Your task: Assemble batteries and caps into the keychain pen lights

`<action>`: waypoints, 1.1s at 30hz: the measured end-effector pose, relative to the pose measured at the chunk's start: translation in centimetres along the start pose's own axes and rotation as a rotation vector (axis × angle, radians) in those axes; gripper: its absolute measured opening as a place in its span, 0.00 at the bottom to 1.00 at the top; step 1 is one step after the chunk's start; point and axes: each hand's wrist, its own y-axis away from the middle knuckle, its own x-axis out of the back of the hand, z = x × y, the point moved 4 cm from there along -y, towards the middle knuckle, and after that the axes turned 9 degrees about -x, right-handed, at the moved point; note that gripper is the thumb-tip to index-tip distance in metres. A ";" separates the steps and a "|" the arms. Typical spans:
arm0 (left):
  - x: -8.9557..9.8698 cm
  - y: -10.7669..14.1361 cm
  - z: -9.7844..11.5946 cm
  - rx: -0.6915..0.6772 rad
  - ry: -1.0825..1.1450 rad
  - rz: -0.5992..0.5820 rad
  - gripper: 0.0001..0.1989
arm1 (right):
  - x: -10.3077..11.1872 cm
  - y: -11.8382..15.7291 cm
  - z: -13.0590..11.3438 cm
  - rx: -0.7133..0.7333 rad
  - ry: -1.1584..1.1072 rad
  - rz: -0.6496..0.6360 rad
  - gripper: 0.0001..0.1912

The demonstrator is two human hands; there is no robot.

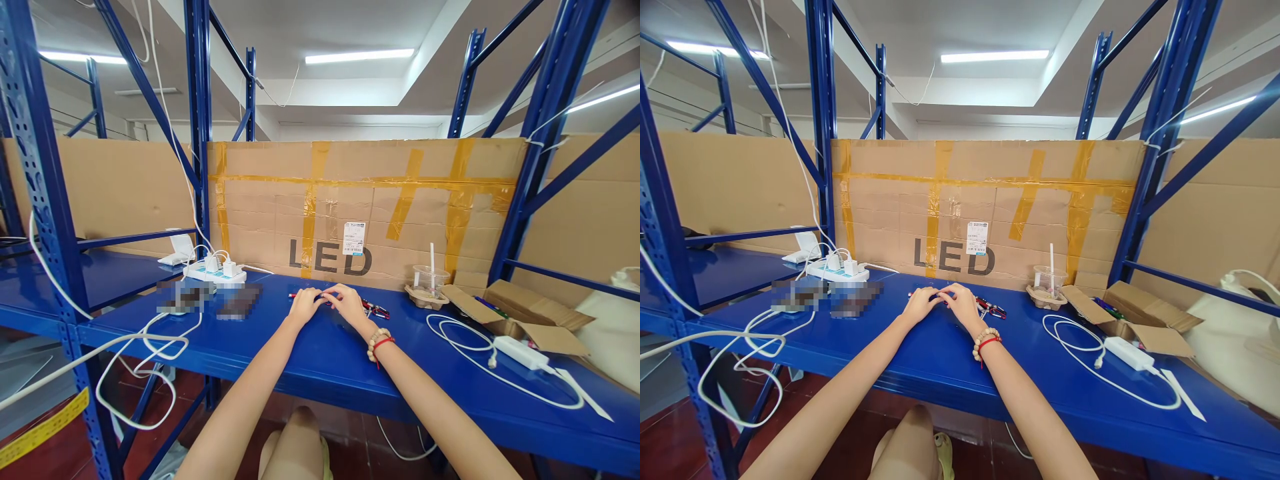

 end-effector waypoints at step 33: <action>0.2 0.1 0.2 -0.039 0.005 0.052 0.14 | 1.0 0.5 -1.8 -0.029 0.083 0.129 0.14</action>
